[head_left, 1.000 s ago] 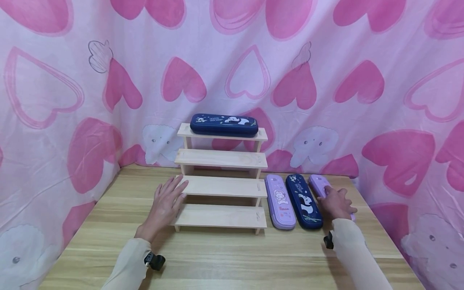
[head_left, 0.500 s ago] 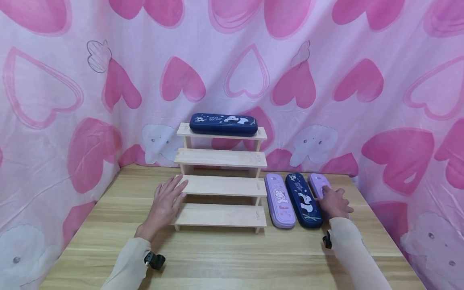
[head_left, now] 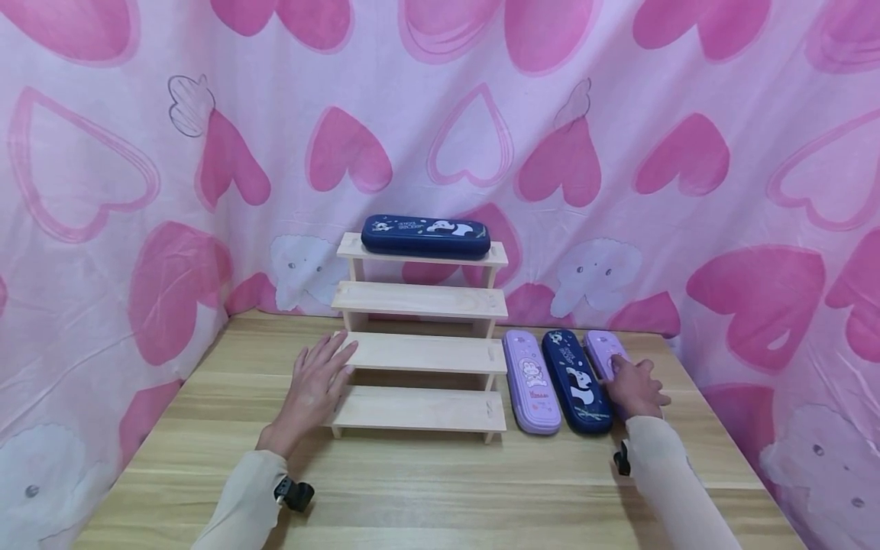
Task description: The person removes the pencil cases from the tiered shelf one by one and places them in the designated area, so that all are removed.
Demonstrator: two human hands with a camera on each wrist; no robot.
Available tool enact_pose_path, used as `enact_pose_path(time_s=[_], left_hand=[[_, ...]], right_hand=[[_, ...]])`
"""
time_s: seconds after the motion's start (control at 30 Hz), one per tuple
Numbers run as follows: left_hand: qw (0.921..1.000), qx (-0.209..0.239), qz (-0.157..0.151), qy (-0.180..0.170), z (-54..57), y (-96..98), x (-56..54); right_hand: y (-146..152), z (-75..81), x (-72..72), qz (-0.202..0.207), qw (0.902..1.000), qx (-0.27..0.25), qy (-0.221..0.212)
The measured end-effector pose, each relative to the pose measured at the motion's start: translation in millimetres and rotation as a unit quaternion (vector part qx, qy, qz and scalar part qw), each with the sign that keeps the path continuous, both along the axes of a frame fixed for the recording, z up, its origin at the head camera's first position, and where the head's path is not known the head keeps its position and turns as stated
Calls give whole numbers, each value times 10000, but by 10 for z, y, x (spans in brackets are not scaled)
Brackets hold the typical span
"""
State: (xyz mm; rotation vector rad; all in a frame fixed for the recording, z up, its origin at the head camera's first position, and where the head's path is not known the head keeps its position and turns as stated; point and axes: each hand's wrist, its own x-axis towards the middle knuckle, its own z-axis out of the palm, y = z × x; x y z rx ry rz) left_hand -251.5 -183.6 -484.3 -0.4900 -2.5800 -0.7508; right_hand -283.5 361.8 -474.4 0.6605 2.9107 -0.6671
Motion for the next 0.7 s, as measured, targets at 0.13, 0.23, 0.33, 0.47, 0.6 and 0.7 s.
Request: enact_pose_path(time_s=[0.13,0.23,0.33,0.47,0.6,0.7], left_hand=[[10000,-14,6,-14,-4,1,1],[10000,-8,10,-17,-5,2,2],[10000,-4,17,-14,-5,3,3],[10000,1,20,6,-4,0,5],[10000,-15,23,3,-4,-2,4],[10000,-17,23,-7,1,-1,7]], right_hand=[[13,-19,-7,40,10000,72,6],[20,-31,-22,109,9998,154,32],[22,-31,-35,164,9996,240,39],[21,-31,-36,187,9994,277,-7],[22,-30,-25,249,9992,305,-24],[23,-34,-21,253,9993,281,-9]])
